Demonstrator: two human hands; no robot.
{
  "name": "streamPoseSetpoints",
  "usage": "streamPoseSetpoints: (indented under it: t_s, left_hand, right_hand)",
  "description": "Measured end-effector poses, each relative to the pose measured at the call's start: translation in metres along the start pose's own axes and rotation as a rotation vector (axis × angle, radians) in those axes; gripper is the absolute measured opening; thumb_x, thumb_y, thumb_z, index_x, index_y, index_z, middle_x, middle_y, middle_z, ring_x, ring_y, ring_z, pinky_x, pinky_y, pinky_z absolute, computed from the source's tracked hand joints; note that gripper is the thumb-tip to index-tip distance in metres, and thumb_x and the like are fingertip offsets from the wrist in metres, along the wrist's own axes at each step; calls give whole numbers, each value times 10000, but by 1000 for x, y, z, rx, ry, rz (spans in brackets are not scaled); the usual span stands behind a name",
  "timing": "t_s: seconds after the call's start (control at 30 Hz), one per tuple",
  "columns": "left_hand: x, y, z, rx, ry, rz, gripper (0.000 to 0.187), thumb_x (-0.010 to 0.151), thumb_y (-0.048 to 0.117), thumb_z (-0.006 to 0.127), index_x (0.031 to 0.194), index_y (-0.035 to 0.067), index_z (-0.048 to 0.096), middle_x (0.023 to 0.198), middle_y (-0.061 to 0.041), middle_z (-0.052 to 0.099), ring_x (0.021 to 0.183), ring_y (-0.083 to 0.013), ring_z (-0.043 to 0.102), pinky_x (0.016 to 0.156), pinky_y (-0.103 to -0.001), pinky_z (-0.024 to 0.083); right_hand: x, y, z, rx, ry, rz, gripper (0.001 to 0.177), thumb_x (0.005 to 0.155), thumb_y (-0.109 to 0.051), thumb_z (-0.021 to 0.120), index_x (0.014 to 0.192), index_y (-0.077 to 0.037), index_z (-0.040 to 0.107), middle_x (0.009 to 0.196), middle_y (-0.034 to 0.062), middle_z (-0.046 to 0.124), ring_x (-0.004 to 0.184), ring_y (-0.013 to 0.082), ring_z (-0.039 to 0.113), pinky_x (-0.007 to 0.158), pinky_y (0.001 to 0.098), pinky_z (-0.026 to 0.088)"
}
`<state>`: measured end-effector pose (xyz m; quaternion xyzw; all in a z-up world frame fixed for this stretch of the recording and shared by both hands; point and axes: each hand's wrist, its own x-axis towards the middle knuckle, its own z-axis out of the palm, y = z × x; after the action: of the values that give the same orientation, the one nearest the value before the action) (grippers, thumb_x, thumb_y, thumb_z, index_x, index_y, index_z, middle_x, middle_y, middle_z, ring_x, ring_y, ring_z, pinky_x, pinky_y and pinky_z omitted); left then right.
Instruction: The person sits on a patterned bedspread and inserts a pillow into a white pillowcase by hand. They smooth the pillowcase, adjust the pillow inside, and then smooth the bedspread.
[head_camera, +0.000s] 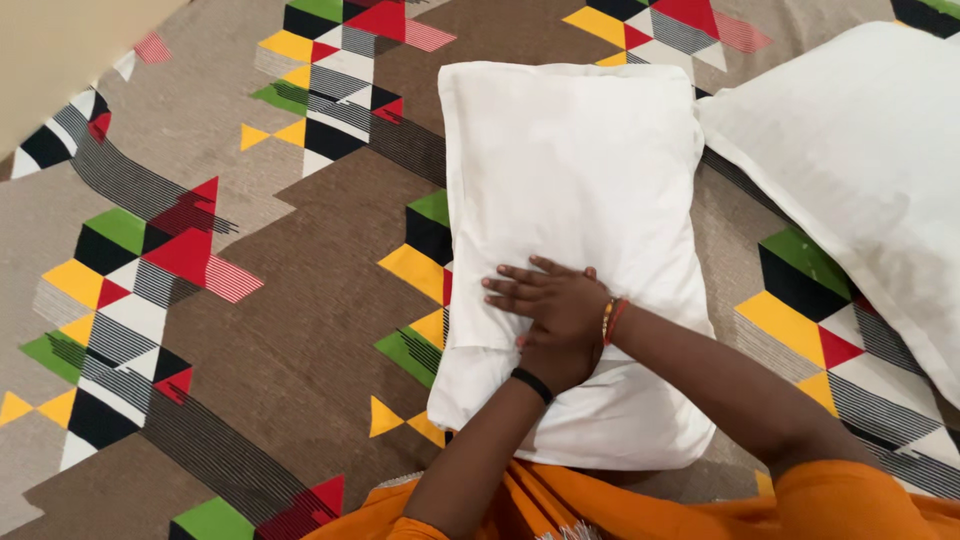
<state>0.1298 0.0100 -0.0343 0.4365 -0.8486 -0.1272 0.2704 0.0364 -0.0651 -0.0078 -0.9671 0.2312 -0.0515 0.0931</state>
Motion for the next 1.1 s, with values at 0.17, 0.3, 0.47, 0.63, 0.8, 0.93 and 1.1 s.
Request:
streamPoseSetpoints:
  t_s: [0.17, 0.3, 0.47, 0.63, 0.8, 0.93, 1.1]
  left_hand:
    - [-3, -3, 5, 63, -306, -123, 479, 1098, 330, 457, 1468, 29, 505, 1449, -204, 571, 1392, -367, 509, 1235, -518, 319]
    - [-3, -4, 13, 125, -6, 0, 586, 1027, 311, 486, 1503, -30, 468, 1558, -234, 473, 1460, -358, 447, 1227, -516, 299]
    - [-5, -1, 10, 119, -12, 0, 576, 1045, 305, 459, 1528, -8, 444, 1660, -201, 354, 1533, -321, 367, 1238, -506, 276]
    - [-6, 2, 9, 133, -2, 16, 578, 1040, 300, 469, 1526, -13, 444, 1649, -212, 373, 1526, -331, 373, 1227, -515, 293]
    - [-13, -2, 18, 113, -98, -15, 507, 1068, 300, 479, 1483, 10, 475, 1584, -201, 454, 1515, -349, 405, 1239, -529, 312]
    - [-16, -6, 23, 112, -226, -62, 400, 1110, 316, 500, 1419, 63, 527, 1488, -157, 545, 1464, -348, 455, 1291, -548, 307]
    - [-10, -3, 14, 123, 36, 17, 581, 1029, 279, 528, 1525, -14, 458, 1598, -209, 453, 1507, -345, 421, 1222, -524, 320]
  right_hand:
    - [4, 47, 5, -163, 121, 63, 763, 983, -678, 450, 1617, -274, 324, 1678, -30, 309, 1546, 170, 273, 1254, 514, 188]
    - [2, 89, 4, -228, 180, 251, 811, 965, -686, 447, 1617, -224, 308, 1688, -8, 311, 1544, 196, 281, 1219, 560, 206]
    - [-26, 163, -11, -294, 246, 669, 813, 993, -640, 449, 1623, -139, 332, 1673, 67, 321, 1529, 261, 299, 1174, 645, 214]
    - [-31, 185, -22, -145, 277, 1150, 731, 1087, -556, 455, 1604, -41, 414, 1675, 195, 362, 1549, 377, 310, 1214, 631, 251]
    - [36, 67, 11, -6, 223, 314, 843, 939, -578, 564, 1592, -112, 305, 1667, 124, 279, 1541, 292, 224, 1211, 573, 138]
    - [67, 30, 10, -97, 180, 101, 837, 966, -645, 484, 1586, -112, 308, 1668, 70, 298, 1535, 226, 254, 1245, 550, 150]
    - [60, 97, -7, -102, 201, 416, 909, 947, -665, 490, 1596, -59, 296, 1666, 123, 302, 1536, 254, 271, 1188, 601, 224]
